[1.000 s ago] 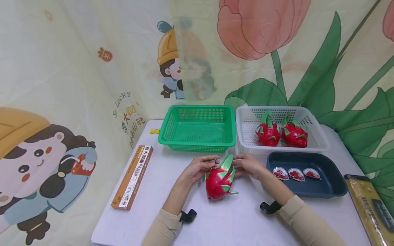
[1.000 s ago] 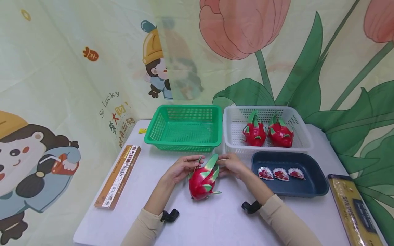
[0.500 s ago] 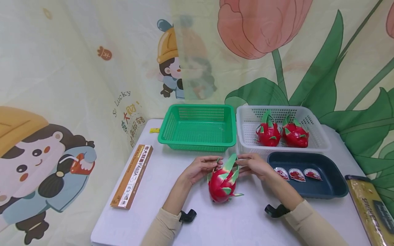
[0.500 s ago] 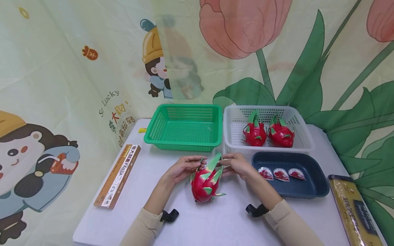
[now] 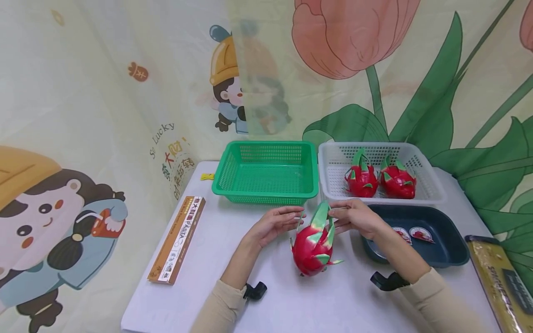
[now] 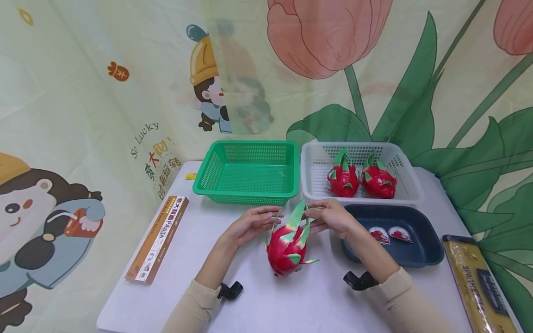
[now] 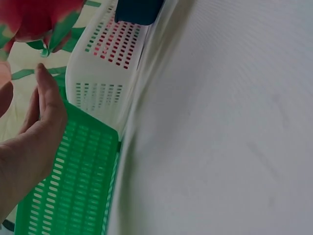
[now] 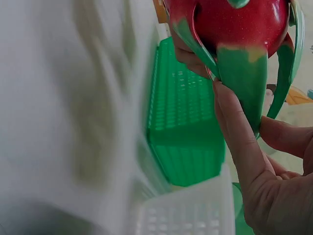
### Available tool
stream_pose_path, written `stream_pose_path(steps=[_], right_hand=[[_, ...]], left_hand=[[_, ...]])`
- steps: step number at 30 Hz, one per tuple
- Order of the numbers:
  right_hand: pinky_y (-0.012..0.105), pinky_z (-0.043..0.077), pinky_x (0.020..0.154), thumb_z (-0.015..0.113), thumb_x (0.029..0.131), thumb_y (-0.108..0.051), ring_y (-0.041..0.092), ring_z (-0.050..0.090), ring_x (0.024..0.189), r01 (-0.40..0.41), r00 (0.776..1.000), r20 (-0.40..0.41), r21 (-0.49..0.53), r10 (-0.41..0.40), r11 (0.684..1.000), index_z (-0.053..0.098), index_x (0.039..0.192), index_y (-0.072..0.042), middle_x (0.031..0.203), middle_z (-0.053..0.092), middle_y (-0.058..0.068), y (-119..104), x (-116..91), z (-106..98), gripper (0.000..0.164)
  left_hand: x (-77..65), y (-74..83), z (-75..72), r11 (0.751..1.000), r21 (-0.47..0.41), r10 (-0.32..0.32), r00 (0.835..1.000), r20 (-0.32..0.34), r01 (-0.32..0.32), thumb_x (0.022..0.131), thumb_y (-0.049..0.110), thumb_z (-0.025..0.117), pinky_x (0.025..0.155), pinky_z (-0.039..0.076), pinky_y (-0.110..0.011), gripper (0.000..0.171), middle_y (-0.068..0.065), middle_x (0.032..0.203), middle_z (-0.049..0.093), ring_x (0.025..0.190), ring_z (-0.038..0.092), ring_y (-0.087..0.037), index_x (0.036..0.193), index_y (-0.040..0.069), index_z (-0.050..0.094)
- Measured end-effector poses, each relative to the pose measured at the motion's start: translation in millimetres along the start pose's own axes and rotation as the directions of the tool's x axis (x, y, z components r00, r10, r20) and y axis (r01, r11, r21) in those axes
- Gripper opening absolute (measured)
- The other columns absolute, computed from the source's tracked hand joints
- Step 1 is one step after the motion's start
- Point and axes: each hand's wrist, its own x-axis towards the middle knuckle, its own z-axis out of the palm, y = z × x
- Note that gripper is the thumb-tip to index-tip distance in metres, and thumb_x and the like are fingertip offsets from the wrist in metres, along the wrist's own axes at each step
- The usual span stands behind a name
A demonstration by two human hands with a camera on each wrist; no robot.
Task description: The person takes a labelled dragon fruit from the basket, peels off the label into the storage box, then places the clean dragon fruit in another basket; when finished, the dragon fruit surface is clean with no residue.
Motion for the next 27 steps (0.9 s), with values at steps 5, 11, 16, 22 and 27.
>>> stream_pose_path(steps=[5, 11, 16, 22, 27], right_hand=[[0.044, 0.065, 0.080, 0.061, 0.106, -0.015, 0.026, 0.079, 0.091, 0.012, 0.999, -0.035, -0.019, -0.012, 1.000, 0.046, 0.146, 0.016, 0.103, 0.079, 0.005, -21, -5, -22, 0.053], [0.040, 0.065, 0.080, 0.061, 0.106, -0.016, 0.021, 0.079, 0.087, -0.001, 0.995, -0.097, -0.039, -0.002, 0.999, 0.043, 0.149, 0.015, 0.097, 0.079, 0.000, -44, -3, -54, 0.056], [0.040, 0.065, 0.080, 0.061, 0.107, -0.018, 0.018, 0.078, 0.085, -0.021, 0.990, -0.142, -0.058, 0.013, 0.998, 0.046, 0.147, 0.012, 0.094, 0.079, -0.002, -61, 7, -79, 0.052], [0.035, 0.065, 0.078, 0.056, 0.108, -0.016, 0.013, 0.077, 0.082, -0.033, 0.983, -0.181, -0.108, 0.013, 0.994, 0.036, 0.153, 0.015, 0.091, 0.075, -0.008, -77, 23, -103, 0.058], [0.032, 0.065, 0.078, 0.052, 0.110, -0.016, 0.010, 0.075, 0.081, -0.065, 0.979, -0.201, -0.129, 0.039, 0.990, 0.028, 0.157, 0.013, 0.091, 0.071, -0.009, -87, 41, -119, 0.060]], left_hand=[[9.6, 5.0, 6.8, 0.999, -0.051, -0.005, 1.000, 0.028, 0.007, 0.108, 0.008, 0.048, 0.115, 0.047, -0.046, 0.046, -0.028, 0.153, 0.049, 0.137, 0.055, -0.039, 0.151, -0.008, 0.046], [20.3, 11.4, 19.0, 0.994, -0.105, -0.022, 0.999, 0.041, 0.026, 0.108, 0.010, 0.048, 0.119, 0.041, -0.050, 0.050, -0.024, 0.154, 0.050, 0.141, 0.051, -0.041, 0.155, -0.007, 0.040], [29.2, 10.2, 30.5, 0.978, -0.205, -0.053, 0.999, -0.007, 0.051, 0.108, 0.007, 0.048, 0.118, 0.041, -0.051, 0.047, -0.021, 0.147, 0.056, 0.138, 0.053, -0.043, 0.152, -0.007, 0.045], [42.2, 5.3, 43.5, 0.953, -0.292, -0.086, 0.996, -0.021, 0.076, 0.108, 0.007, 0.048, 0.117, 0.042, -0.050, 0.046, -0.023, 0.148, 0.056, 0.142, 0.048, -0.045, 0.151, -0.009, 0.044], [54.4, 2.7, 52.2, 0.934, -0.347, -0.112, 0.992, -0.065, 0.083, 0.107, 0.007, 0.049, 0.119, 0.039, -0.052, 0.045, -0.025, 0.149, 0.054, 0.143, 0.047, -0.045, 0.149, -0.009, 0.045]])
